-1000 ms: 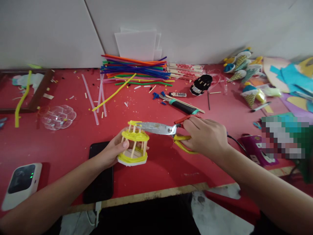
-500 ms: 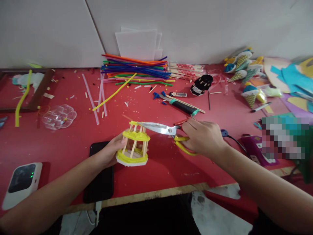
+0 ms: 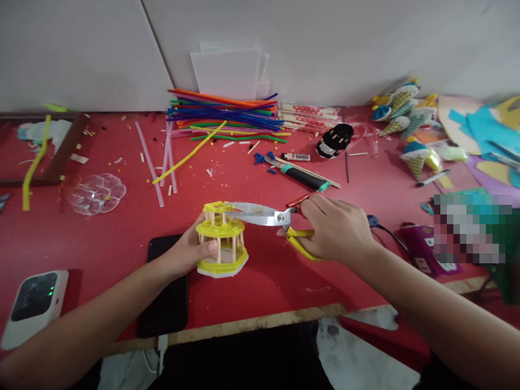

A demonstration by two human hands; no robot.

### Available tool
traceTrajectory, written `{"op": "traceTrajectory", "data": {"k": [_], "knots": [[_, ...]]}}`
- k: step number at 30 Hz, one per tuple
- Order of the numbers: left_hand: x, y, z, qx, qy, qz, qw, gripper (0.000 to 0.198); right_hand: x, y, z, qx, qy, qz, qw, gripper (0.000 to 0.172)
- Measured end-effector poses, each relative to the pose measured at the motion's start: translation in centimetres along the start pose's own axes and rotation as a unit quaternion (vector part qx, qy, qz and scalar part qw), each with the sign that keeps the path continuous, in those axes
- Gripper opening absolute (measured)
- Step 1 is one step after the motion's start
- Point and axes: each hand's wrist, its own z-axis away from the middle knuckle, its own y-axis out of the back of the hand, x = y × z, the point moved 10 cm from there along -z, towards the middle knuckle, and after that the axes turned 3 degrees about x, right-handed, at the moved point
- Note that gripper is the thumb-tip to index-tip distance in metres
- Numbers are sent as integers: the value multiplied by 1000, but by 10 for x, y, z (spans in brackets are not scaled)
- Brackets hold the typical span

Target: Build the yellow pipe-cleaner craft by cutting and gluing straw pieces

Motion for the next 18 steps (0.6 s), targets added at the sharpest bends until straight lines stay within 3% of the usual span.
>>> {"op": "traceTrajectory", "data": {"k": [12, 18], "knots": [[9, -5, 2, 17, -36, -92, 995, 56, -6, 7, 0, 17, 19, -8, 1000, 35], [9, -5, 1, 9, -40, -92, 995, 59, 1, -1, 1, -19, -18, -11, 1000, 48]]}}
